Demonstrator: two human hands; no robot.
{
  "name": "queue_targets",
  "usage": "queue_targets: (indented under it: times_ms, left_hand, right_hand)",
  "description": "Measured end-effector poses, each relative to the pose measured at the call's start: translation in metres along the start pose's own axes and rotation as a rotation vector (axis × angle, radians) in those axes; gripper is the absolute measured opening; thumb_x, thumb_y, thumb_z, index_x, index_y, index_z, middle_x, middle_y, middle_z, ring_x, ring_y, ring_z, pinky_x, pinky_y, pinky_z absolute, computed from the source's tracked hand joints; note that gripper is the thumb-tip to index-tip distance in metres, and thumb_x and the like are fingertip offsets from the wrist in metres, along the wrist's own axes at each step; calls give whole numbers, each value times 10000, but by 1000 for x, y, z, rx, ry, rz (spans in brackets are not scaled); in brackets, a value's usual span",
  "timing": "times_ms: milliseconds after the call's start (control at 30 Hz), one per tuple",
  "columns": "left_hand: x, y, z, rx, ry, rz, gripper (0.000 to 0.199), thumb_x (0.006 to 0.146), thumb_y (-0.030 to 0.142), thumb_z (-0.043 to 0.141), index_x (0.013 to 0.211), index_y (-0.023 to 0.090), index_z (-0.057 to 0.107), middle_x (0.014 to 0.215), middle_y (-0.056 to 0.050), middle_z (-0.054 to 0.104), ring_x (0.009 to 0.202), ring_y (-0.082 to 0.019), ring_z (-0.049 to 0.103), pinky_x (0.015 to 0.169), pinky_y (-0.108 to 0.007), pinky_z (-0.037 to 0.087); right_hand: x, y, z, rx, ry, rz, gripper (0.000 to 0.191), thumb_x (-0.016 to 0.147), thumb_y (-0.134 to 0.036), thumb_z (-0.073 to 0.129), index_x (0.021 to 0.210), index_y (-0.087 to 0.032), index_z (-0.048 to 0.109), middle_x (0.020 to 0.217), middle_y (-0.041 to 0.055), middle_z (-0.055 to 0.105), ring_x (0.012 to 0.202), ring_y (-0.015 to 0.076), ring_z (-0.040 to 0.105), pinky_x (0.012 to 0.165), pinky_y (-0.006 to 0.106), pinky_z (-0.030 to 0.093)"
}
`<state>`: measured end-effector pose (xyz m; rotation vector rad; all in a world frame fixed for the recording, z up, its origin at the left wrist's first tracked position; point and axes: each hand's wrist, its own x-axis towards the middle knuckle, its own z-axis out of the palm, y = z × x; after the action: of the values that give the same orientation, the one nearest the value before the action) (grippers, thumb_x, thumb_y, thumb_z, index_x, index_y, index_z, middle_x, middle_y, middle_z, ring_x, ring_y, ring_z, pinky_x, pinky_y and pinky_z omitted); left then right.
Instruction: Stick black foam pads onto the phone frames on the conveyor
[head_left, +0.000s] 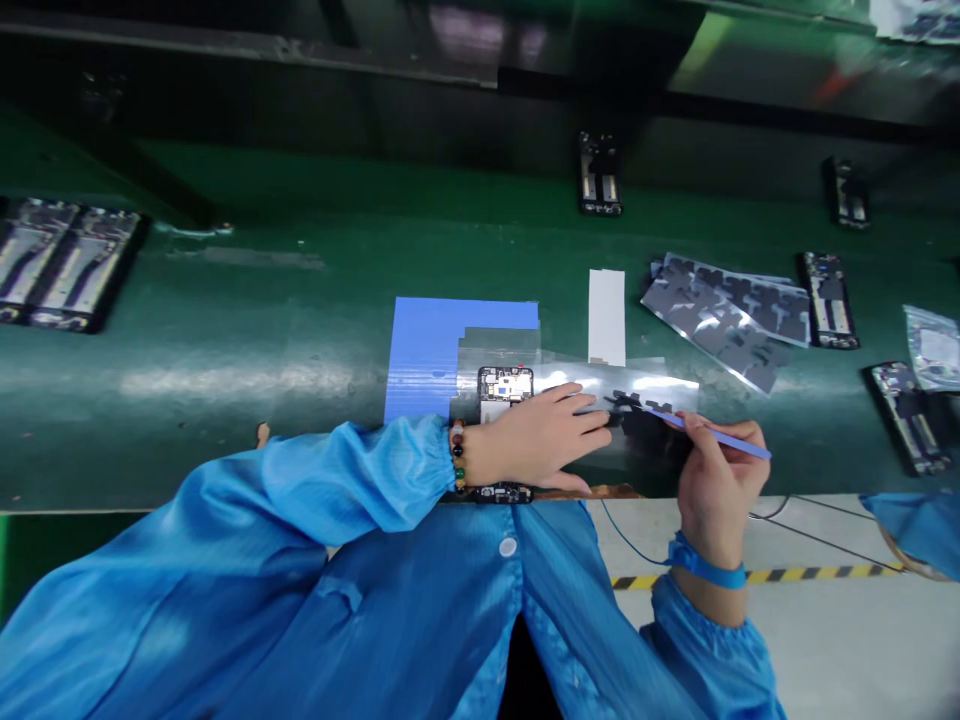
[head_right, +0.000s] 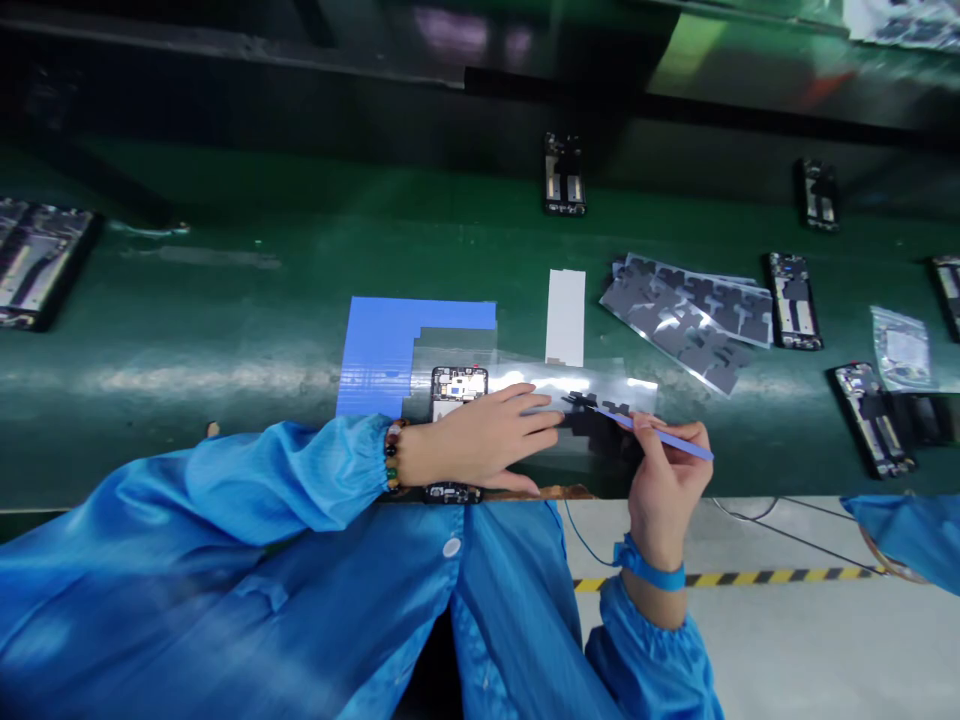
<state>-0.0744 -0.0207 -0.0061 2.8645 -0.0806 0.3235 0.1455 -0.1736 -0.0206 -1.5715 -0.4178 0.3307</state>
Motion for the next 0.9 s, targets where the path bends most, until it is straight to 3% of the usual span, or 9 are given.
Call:
queue_targets:
  times_ms: [100, 200, 333, 433, 567, 667, 900]
  left_hand:
    - [-2, -1, -1, -39, 21, -6, 668, 1042, 758, 679, 1340, 164, 739, 1541, -158, 712, 1446, -366, 654, 1258, -505, 466]
    - [-13, -11, -16, -37, 32, -45, 583, 1056, 629, 748, 1374, 141, 716, 1527, -162, 718, 1422, -347, 666, 1259, -498, 463]
    - [-52, -41, -47, -39, 48, -313, 403, 1042, 346, 815, 1375, 153, 698, 1416, -152, 745, 1306, -321, 690, 1111, -459, 519]
    - [-83, -58, -57, -149, 33, -455, 363, 1043, 279, 774, 1394, 211, 708, 1352, -111, 769, 1244, -295, 708, 1020, -419, 520]
    - [-104, -60, -52, -286, 75, -512, 325, 1066, 308, 732, 1377, 214, 726, 1310, -90, 786, 1198, -268, 717, 1043, -428, 514]
    - [-106, -55, -42, -359, 124, -507, 377, 1065, 332, 738, 1421, 212, 707, 1384, -102, 766, 1273, -276, 696, 1107, -458, 508]
    - [-108, -49, -30, -411, 215, -496, 405, 1040, 268, 747, 1440, 213, 709, 1429, -92, 776, 1315, -268, 692, 1119, -453, 512]
  right_hand:
    - [2, 1, -1, 90, 23, -14, 448, 738, -329, 991, 808, -258, 554, 759, -80, 695, 856, 179, 792, 1118, 465, 658]
    - [2, 5, -2, 84, 14, -3, 471, 727, -340, 1010, 801, -255, 552, 763, -78, 703, 833, 162, 776, 1109, 446, 658]
    - [2, 8, 3, 53, 28, -7, 504, 714, -364, 1034, 789, -250, 549, 784, -57, 736, 810, 151, 759, 1087, 429, 661]
    - [-5, 1, 20, 49, 10, -31, 488, 747, -355, 1020, 797, -251, 545, 785, -51, 729, 820, 163, 767, 1062, 442, 670]
    - [-35, -14, 58, 81, -101, -27, 459, 797, -323, 983, 818, -257, 529, 807, -52, 722, 880, 175, 781, 1044, 452, 666]
    - [-63, -21, 81, 91, -216, 16, 425, 853, -307, 947, 822, -260, 526, 794, -53, 706, 908, 173, 783, 1035, 439, 658]
    - [-96, -19, 99, 77, -239, 10, 392, 894, -260, 916, 842, -273, 528, 814, -48, 721, 950, 195, 801, 1098, 491, 644]
